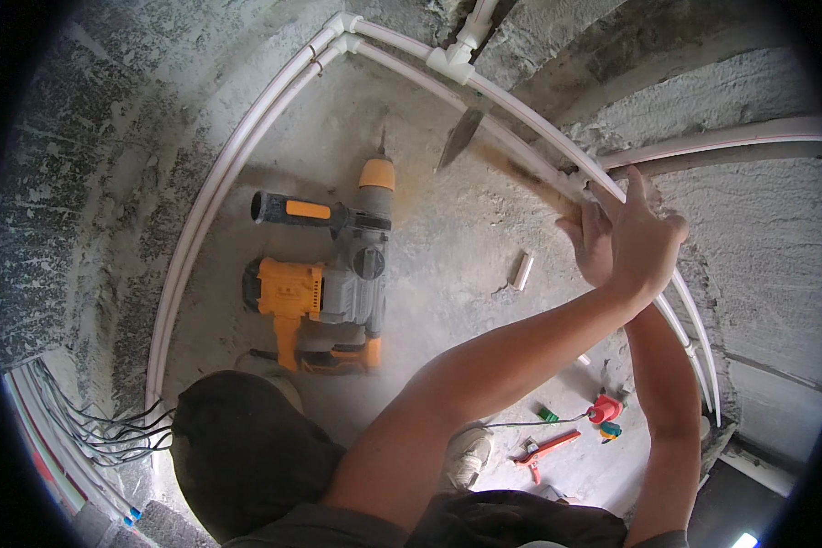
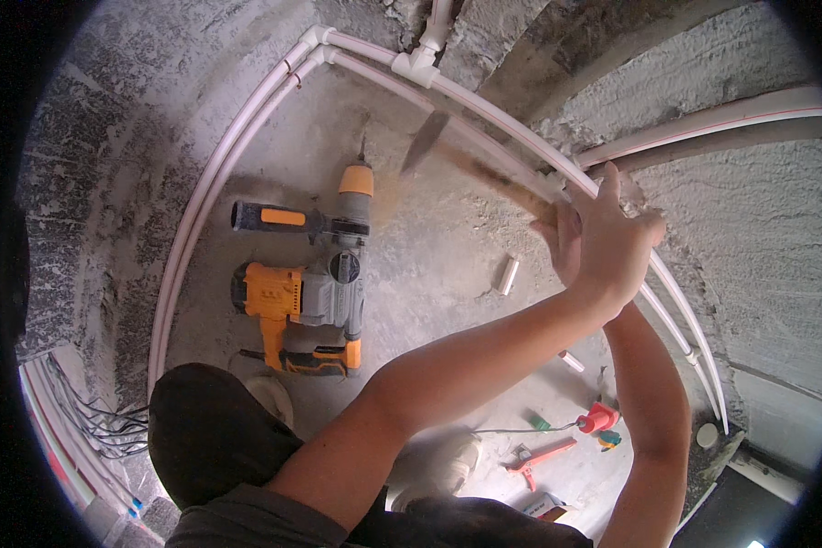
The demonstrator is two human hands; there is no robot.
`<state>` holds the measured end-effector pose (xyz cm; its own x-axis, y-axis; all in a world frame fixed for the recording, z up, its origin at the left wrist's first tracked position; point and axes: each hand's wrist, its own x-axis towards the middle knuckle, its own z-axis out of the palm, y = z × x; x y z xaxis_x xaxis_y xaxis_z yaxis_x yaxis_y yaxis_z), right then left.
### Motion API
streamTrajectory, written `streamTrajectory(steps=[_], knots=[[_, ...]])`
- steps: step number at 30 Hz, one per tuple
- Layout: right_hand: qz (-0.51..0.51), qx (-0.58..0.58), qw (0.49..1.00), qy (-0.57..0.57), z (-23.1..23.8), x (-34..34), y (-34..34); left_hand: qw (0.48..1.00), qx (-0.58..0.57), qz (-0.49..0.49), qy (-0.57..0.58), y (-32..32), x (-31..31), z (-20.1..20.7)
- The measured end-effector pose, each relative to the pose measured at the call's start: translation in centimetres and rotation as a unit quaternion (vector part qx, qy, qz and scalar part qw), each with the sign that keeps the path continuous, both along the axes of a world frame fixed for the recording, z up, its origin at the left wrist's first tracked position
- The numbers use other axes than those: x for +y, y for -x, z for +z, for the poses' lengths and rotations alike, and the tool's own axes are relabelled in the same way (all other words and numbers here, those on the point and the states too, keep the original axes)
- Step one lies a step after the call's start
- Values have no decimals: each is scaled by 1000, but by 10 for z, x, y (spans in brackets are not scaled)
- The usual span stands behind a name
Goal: The person installs white PVC pipes along a concrete wall and floor. They use a hammer to tap pipe fittings into place, a power drill to secure the pipes, and a pipe cutter to trim sections. The person remains seated on the floor throughout the task.
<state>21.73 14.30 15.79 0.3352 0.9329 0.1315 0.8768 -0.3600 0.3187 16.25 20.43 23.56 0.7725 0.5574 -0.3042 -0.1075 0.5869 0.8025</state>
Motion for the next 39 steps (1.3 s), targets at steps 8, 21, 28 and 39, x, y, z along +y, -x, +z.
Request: streamTrajectory(steps=[8, 21, 28, 39], knots=[[-54, 11, 998, 25, 5, 13, 0, 999, 30, 19, -33, 4, 0, 2], [-55, 35, 998, -13, -15, 11, -1, 998, -41, -17, 46, -4, 1, -5], [65, 66, 995, 36, -2, 0, 6, 999, -5, 47, -11, -24, -14, -16], [103, 84, 989, -58, 3, 13, 12, 996, 28, 75, -42, -23, -17, -15]])
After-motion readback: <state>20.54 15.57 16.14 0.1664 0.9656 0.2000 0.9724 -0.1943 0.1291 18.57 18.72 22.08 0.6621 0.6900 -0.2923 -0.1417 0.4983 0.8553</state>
